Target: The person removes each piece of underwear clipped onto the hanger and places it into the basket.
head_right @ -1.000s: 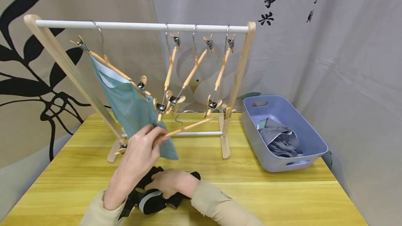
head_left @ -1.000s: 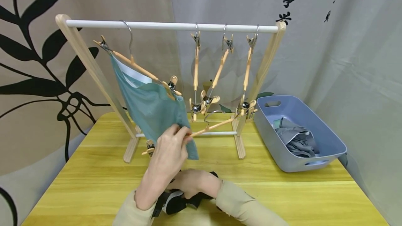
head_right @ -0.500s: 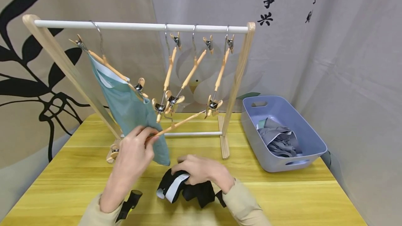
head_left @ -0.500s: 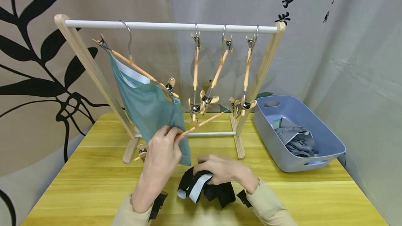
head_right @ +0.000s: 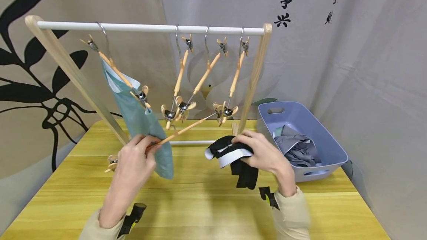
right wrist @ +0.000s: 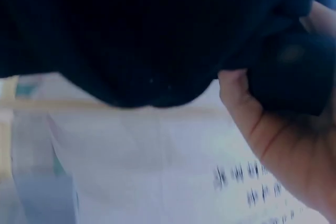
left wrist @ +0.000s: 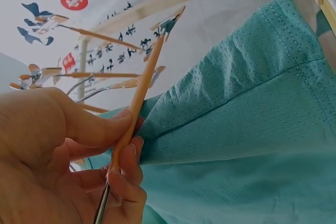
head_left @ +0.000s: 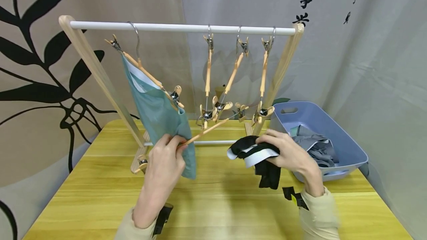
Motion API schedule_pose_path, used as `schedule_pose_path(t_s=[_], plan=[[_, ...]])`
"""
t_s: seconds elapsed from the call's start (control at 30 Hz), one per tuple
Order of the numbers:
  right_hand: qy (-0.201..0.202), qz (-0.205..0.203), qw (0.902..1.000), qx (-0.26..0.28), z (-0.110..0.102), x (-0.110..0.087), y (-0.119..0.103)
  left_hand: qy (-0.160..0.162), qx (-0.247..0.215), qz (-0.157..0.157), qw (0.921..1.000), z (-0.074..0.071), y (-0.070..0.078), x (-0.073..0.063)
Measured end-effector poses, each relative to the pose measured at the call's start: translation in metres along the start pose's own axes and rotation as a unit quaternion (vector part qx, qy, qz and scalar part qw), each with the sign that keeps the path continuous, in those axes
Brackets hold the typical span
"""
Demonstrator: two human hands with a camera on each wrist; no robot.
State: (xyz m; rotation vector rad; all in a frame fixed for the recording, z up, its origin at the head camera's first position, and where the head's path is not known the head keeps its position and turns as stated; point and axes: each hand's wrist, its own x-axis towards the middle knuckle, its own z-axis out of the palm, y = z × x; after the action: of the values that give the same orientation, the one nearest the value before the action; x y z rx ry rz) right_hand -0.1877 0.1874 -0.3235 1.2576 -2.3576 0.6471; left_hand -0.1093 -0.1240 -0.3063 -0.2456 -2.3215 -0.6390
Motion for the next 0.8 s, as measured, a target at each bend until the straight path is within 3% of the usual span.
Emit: schedule_pose_path(t_s=[0.1,0.2,0.27,0.37,0.43,0.5,0.57,0.67,0.73,0.8], plan=[[0.074,0.055,0.9946,-0.048,-0.021,-0.011,0.011,0.009,0.003,0.0,1.0,-0.001,-0.002,0.0],[0.154,0.137,0.975,-0.083,-0.038,-0.02,0.021,0.016,0.006,-0.004,0.9999,-0.003,-0.003,-0.001],[0.211,0.205,0.9512,-0.093,-0.047,-0.025,0.029,0.016,0.008,-0.009,0.9998,-0.004,-0.004,-0.001],[0.294,0.296,0.9034,-0.1,-0.053,-0.028,0.041,0.016,0.011,-0.015,0.9997,-0.005,-0.005,-0.002],[0.339,0.342,0.8705,-0.101,-0.056,-0.03,0.049,0.018,0.012,-0.016,0.9996,-0.006,-0.006,-0.003],[0.369,0.376,0.8442,-0.098,-0.057,-0.032,0.056,0.025,0.013,-0.014,0.9995,-0.007,-0.008,-0.003],[0.381,0.409,0.8245,-0.089,-0.058,-0.035,0.062,0.034,0.013,-0.013,0.9993,-0.008,-0.009,-0.002],[0.359,0.465,0.8064,-0.068,-0.058,-0.041,0.07,0.044,0.014,-0.018,0.9988,-0.01,-0.009,-0.002],[0.317,0.51,0.7971,-0.062,-0.058,-0.047,0.074,0.046,0.012,-0.027,0.9985,-0.011,-0.009,-0.002],[0.248,0.552,0.7937,-0.06,-0.057,-0.052,0.077,0.046,0.01,-0.038,0.9982,-0.013,-0.009,-0.002]])
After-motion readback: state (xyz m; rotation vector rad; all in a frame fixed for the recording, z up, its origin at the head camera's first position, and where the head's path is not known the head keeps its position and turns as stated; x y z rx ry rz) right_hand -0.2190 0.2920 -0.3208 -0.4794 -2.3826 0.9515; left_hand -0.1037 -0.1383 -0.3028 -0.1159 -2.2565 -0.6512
